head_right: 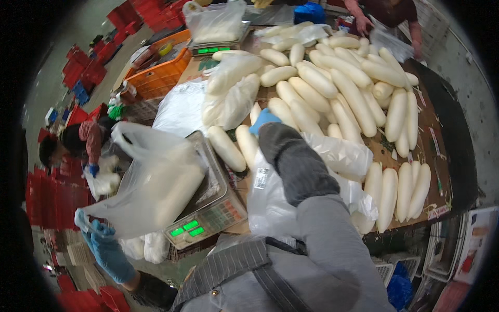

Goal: The person repeatedly picks up white radishes, places them into a plastic bag, weighs the bag on a digital scale, and sets the bag aside. The process is repeated continuously with new bags and radishes.

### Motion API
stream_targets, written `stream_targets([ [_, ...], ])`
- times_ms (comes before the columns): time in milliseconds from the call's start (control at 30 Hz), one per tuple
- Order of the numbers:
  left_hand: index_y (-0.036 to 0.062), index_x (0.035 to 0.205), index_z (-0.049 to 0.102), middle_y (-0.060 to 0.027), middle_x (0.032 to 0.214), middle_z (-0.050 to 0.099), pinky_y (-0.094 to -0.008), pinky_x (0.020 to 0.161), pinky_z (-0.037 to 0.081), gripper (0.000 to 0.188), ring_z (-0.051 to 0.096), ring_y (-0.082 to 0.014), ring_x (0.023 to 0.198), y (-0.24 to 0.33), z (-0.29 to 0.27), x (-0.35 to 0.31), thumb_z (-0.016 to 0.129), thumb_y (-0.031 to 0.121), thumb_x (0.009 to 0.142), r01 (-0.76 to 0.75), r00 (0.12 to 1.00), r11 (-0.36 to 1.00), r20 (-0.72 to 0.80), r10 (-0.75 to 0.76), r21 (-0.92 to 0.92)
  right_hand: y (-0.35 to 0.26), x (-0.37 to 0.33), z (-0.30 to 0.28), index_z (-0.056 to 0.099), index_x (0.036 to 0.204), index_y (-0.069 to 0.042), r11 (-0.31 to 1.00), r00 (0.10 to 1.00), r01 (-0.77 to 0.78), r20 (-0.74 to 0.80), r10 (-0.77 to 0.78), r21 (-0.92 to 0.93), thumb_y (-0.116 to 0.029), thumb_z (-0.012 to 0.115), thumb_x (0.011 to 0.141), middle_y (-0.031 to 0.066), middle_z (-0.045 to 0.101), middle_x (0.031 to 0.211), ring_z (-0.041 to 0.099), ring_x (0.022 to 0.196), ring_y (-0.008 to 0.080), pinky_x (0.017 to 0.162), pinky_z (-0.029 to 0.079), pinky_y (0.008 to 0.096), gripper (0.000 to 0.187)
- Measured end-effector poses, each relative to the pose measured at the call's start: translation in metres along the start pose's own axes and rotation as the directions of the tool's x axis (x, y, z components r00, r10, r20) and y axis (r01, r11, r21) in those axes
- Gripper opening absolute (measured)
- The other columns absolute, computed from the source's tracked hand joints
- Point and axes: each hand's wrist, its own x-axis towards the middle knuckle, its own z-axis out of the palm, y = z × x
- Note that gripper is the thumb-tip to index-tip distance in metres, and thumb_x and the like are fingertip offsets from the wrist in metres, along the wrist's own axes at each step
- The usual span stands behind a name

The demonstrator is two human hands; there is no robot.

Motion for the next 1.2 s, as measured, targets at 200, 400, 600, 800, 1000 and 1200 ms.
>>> stream_targets([
  [200,0.0026,0.147,0.020,-0.0042,0.134,0.042,-0.0217,0.076,0.044,0.072,0.049,-0.0075,0.088,-0.016,-0.038,-0.006,0.058,0.020,0.089,0.113,0.975,0.964,0.216,-0.061,-0.242,-0.039,-0.072,-0.140,0.054,0.117,0.000,0.207,0.696,0.638,-0.440,-0.568,0.742,-0.028,0.058,0.087,0.0142,0.059,0.113,0.058,0.103,0.0244,0.089,0.047,0.0356,0.041],
  [400,0.0044,0.146,0.023,-0.0046,0.100,0.055,-0.0204,0.061,0.045,0.075,0.053,-0.0102,0.076,0.005,-0.006,-0.010,0.064,0.016,0.084,0.120,0.991,0.911,0.107,-0.084,-0.394,-0.203,-0.276,-0.148,0.044,0.133,-0.004,-0.334,-0.015,0.749,-0.489,-0.872,0.572,-0.023,0.060,0.085,0.0151,0.056,0.121,0.057,0.111,0.0289,0.093,0.048,0.0406,0.053],
  [600,0.0070,0.146,0.023,-0.0018,0.088,0.051,-0.0181,0.050,0.032,0.072,0.039,-0.0058,0.062,0.002,-0.029,-0.021,0.059,0.014,0.085,0.110,0.994,0.866,0.046,-0.101,-0.488,-0.247,-0.219,-0.024,0.062,0.111,-0.008,-0.057,-0.018,0.972,0.169,-0.985,-0.229,-0.018,0.074,0.065,0.0117,0.062,0.105,0.060,0.097,0.0318,0.081,0.050,0.0404,0.048],
  [800,0.0068,0.144,0.027,-0.0095,0.103,0.059,-0.0273,0.072,0.049,0.068,0.057,-0.0160,0.085,-0.004,-0.036,-0.011,0.060,0.014,0.084,0.150,0.978,0.822,0.204,-0.042,-0.549,-0.246,-0.235,-0.055,0.063,0.107,-0.008,-0.007,-0.110,0.843,-0.160,-0.981,-0.537,-0.019,0.074,0.064,0.0101,0.063,0.103,0.059,0.097,0.0291,0.085,0.048,0.0406,0.046],
  [1000,0.0007,0.125,0.048,-0.0228,0.133,0.049,-0.0424,0.101,0.041,0.038,0.051,-0.0320,0.121,-0.001,-0.042,0.015,0.048,0.021,0.092,0.099,0.934,0.783,0.330,0.141,-0.614,-0.185,-0.205,-0.170,0.067,0.105,-0.007,0.587,0.888,0.402,0.144,-0.436,-0.703,-0.020,0.072,0.070,0.0118,0.064,0.104,0.061,0.098,0.0287,0.084,0.048,0.0360,0.037],
  [1200,0.0037,0.102,0.052,-0.0218,0.130,0.053,-0.0329,0.080,0.053,0.014,0.065,-0.0228,0.094,0.001,0.020,0.048,0.054,0.007,0.088,0.293,0.829,0.861,0.560,-0.012,-0.415,-0.173,-0.238,-0.151,0.061,0.115,0.002,0.228,0.463,0.587,-0.091,-0.882,0.777,-0.015,0.055,0.091,0.0106,0.062,0.117,0.057,0.110,0.0198,0.100,0.042,0.0324,0.030],
])
